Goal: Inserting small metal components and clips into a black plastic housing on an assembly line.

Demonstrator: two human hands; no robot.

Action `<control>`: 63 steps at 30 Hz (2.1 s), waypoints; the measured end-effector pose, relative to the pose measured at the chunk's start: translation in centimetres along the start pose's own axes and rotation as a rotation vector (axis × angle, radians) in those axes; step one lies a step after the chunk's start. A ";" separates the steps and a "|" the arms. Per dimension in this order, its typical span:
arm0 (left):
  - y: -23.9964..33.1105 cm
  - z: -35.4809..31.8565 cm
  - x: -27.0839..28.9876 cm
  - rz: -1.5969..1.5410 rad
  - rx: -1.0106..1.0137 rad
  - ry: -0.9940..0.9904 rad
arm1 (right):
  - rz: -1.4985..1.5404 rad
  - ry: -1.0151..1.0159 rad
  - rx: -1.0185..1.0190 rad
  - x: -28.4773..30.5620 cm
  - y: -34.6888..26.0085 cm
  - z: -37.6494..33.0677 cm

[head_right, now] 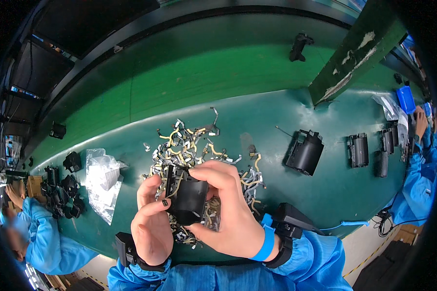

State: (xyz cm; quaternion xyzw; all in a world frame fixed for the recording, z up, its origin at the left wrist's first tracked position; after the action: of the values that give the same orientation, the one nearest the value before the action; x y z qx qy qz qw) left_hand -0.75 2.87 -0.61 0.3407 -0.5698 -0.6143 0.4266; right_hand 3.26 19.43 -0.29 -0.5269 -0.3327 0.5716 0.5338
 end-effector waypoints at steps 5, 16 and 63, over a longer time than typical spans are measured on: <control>0.3 0.1 0.0 -0.062 -0.033 0.012 | -0.059 0.004 0.015 -0.1 0.0 0.1; 0.0 0.1 0.2 -0.110 0.011 0.001 | -0.229 -0.035 -0.011 0.5 -0.6 0.1; 2.6 1.2 1.4 -0.762 0.386 -0.406 | -0.584 -0.032 0.035 0.0 -0.8 0.8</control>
State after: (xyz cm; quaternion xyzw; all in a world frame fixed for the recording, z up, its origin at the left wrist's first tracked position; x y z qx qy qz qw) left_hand -2.06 2.15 2.18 0.4716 -0.5797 -0.6642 -0.0201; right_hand 2.67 19.73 0.64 -0.3907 -0.4688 0.4078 0.6792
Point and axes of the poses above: each hand's wrist, its own z-axis towards the middle knuckle, its own x-axis out of the back of the hand, y = z × x, the point moved 2 cm from there along z, towards the middle knuckle, and after that the axes turned 13 degrees about z, right-handed, at the moved point
